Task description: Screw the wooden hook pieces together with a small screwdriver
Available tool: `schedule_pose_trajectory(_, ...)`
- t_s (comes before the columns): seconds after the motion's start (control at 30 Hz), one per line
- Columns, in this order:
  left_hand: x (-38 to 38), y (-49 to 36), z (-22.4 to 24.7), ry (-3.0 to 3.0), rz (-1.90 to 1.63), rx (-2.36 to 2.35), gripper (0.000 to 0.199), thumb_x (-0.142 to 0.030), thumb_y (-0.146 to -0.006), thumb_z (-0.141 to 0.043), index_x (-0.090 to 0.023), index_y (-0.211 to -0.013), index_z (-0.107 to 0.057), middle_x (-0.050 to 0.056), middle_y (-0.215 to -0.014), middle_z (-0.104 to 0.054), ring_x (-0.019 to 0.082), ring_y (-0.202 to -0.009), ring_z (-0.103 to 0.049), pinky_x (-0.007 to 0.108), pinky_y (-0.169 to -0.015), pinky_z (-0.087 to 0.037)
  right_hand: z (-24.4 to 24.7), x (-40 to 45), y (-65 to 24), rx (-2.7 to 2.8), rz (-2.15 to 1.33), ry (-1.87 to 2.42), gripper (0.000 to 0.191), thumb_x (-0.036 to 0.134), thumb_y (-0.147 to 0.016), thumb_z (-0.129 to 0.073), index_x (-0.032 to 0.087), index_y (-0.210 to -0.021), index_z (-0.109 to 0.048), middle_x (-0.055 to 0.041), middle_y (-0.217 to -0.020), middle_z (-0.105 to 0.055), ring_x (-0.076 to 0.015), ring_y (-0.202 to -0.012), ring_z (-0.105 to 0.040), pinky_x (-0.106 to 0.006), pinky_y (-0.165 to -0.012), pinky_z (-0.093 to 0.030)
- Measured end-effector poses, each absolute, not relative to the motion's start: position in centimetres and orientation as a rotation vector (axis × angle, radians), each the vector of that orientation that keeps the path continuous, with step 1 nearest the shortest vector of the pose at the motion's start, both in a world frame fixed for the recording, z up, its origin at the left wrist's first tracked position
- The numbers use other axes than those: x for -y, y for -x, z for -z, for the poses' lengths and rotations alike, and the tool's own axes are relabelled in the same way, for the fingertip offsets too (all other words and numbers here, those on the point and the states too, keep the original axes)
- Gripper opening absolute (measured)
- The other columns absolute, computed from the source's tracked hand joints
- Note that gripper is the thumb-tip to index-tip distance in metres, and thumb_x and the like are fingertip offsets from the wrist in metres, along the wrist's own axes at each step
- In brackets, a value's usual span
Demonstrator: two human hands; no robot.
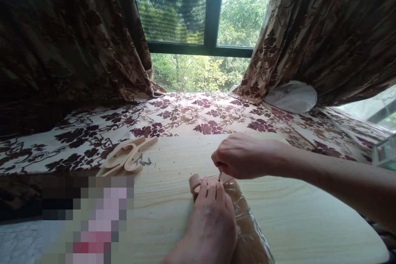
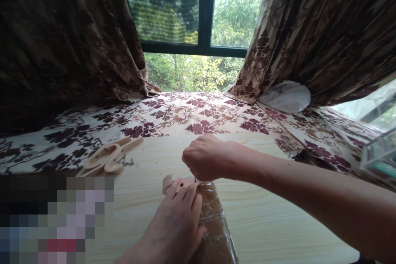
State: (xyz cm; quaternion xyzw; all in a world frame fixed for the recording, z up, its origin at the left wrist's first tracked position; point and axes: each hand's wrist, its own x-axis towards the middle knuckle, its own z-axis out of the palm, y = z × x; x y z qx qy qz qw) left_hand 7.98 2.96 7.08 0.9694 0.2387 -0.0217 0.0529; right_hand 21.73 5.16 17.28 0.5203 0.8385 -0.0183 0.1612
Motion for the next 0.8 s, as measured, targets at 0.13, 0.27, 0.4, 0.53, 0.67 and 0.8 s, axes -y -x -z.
schedule_pose_trajectory(0.13, -3.8, -5.6, -8.0, -2.885, -0.411, -0.571, 0.026, -0.03, -0.082, -0.056, -0.015, -0.103, -0.062, 0.009, -0.107, -0.064, 0.025, -0.113, -0.051, 0.049, -0.11, -0.024, -16.8, -5.0, -21.9, -2.399, 0.033, -1.532, 0.017, 0.014, -0.077, -0.05, 0.017, -0.076, -0.067, -0.0061, -0.068, -0.068, -0.0139, -0.055, -0.054, -0.027, -0.048, -0.023)
schedule_pose_trajectory(0.27, -4.8, -3.5, -8.7, -2.703, -0.739, -0.77, 0.026, -0.021, -0.084, -0.052, -0.019, -0.109, -0.059, 0.005, -0.107, -0.062, 0.022, -0.108, -0.052, 0.048, -0.108, -0.027, -16.4, -4.7, -22.3, -2.438, 0.029, -1.537, 0.018, 0.012, -0.074, -0.052, 0.017, -0.08, -0.069, -0.0062, -0.071, -0.069, -0.0145, -0.059, -0.057, -0.026, -0.048, -0.023)
schedule_pose_trajectory(0.4, -6.4, -3.1, -7.9, -2.349, -0.663, -0.864, 0.045, -0.022, -0.078, -0.06, -0.022, -0.123, -0.052, 0.006, -0.12, -0.056, 0.022, -0.114, -0.049, 0.042, -0.1, -0.038, -16.4, -4.6, -22.3, -2.451, 0.008, -1.52, 0.02, 0.01, -0.073, -0.053, 0.017, -0.082, -0.069, -0.0066, -0.072, -0.07, -0.0138, -0.059, -0.057, -0.026, -0.048, -0.023)
schedule_pose_trajectory(0.53, -7.8, -3.3, -5.5, -1.823, -0.727, -0.847, 0.062, -0.03, -0.078, -0.062, -0.022, -0.134, -0.038, 0.007, -0.129, -0.052, 0.02, -0.113, -0.053, 0.038, -0.1, -0.04, -16.2, -4.8, -22.1, -2.454, -0.01, -1.521, 0.021, 0.008, -0.072, -0.053, 0.016, -0.082, -0.069, -0.0071, -0.072, -0.07, -0.0127, -0.056, -0.054, -0.026, -0.047, -0.022)
schedule_pose_trajectory(0.67, -8.5, -3.3, -3.3, -1.69, -0.724, -0.822, 0.068, -0.031, -0.077, -0.062, -0.017, -0.137, -0.033, 0.006, -0.112, -0.062, 0.019, -0.111, -0.055, 0.037, -0.1, -0.039, -16.1, -4.7, -22.1, -2.46, -0.014, -1.53, 0.021, 0.008, -0.072, -0.052, 0.016, -0.08, -0.069, -0.0075, -0.071, -0.07, -0.0124, -0.054, -0.051, -0.027, -0.048, -0.022)
schedule_pose_trajectory(0.8, -8.6, -3.7, -2.8, -1.694, -0.649, -0.782, 0.064, -0.025, -0.072, -0.064, -0.018, -0.131, -0.042, 0.003, -0.103, -0.063, 0.017, -0.095, -0.061, 0.032, -0.089, -0.045, -16.1, -4.7, -22.1, -2.469, 0.005, -1.539, 0.022, 0.008, -0.07, -0.052, 0.016, -0.08, -0.07, -0.0081, -0.072, -0.07, -0.0124, -0.056, -0.051, -0.027, -0.048, -0.022)
